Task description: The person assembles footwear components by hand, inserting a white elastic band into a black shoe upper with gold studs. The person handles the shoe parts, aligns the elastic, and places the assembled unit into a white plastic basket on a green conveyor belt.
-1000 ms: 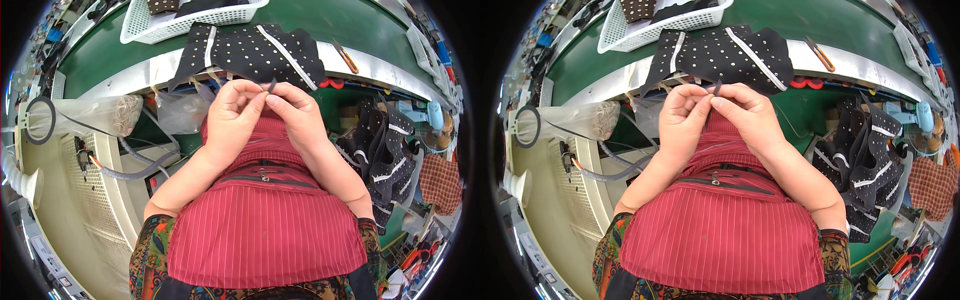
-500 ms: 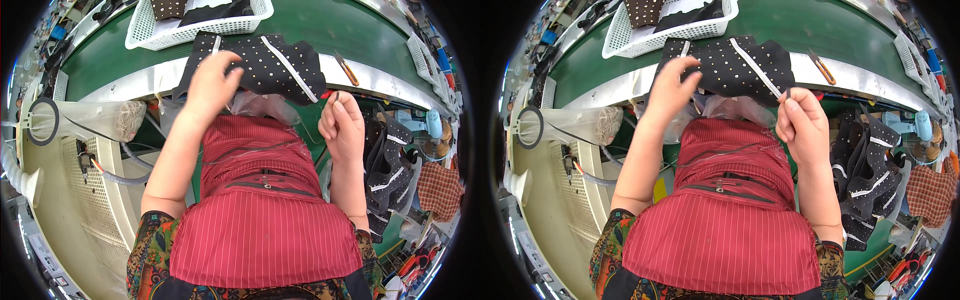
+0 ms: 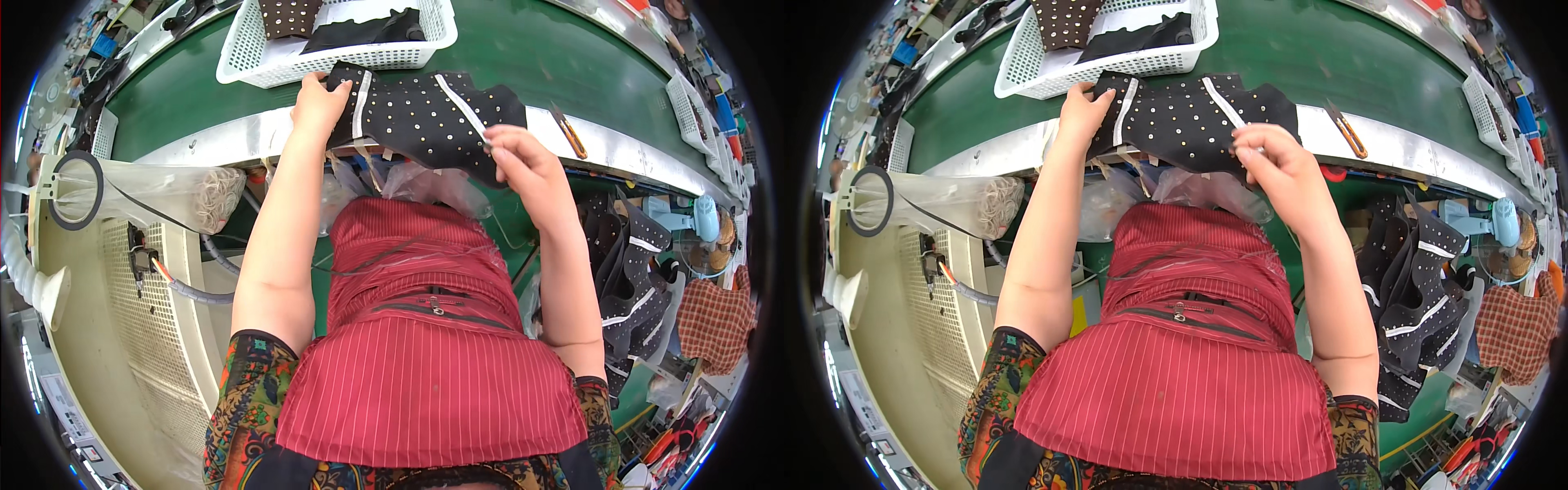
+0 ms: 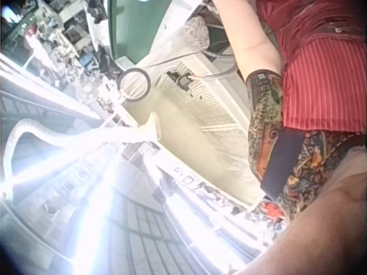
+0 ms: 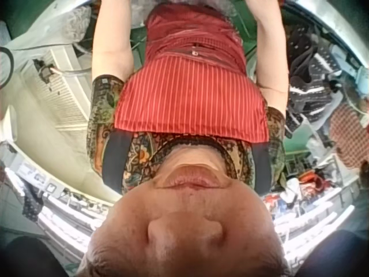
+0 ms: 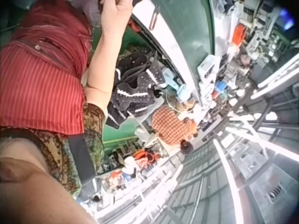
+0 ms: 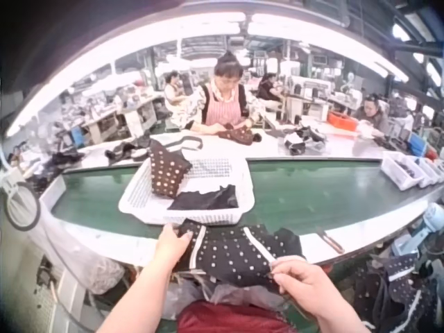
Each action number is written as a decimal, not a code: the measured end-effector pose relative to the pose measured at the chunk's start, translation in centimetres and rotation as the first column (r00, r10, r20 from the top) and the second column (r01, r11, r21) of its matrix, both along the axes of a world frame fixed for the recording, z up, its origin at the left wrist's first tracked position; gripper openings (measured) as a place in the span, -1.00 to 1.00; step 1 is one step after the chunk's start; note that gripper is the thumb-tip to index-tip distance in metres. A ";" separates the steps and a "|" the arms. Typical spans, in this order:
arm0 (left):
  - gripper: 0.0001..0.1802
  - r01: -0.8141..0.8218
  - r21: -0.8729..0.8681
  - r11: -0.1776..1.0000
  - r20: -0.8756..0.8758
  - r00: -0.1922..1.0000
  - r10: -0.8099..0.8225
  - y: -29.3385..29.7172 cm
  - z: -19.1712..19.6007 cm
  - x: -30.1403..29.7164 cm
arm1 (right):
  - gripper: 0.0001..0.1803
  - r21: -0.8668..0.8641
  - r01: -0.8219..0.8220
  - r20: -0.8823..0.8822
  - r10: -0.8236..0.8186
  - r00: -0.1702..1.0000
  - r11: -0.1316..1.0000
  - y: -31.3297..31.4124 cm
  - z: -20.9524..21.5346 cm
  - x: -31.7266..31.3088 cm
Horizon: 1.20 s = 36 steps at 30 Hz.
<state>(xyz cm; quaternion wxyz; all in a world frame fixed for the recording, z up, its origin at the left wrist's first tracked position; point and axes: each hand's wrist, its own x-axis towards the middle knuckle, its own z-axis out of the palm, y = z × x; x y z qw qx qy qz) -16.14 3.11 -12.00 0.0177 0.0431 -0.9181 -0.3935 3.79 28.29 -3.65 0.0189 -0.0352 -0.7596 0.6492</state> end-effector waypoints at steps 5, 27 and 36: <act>-0.55 0.119 0.245 0.962 0.165 0.973 -0.162 0.6 3.0 1.3 | -0.82 0.042 0.038 0.008 -0.039 0.999 0.998 0.2 -1.8 -4.3; -0.83 0.796 0.009 0.605 -0.240 0.589 -0.772 4.4 10.2 10.8 | -0.90 0.422 0.025 -0.276 0.102 0.956 0.906 -1.6 1.5 1.3; -0.50 0.602 0.291 0.744 -0.197 0.798 -0.569 0.4 9.6 12.2 | -0.92 0.077 0.020 -0.154 -0.008 0.988 0.997 -2.4 0.2 2.3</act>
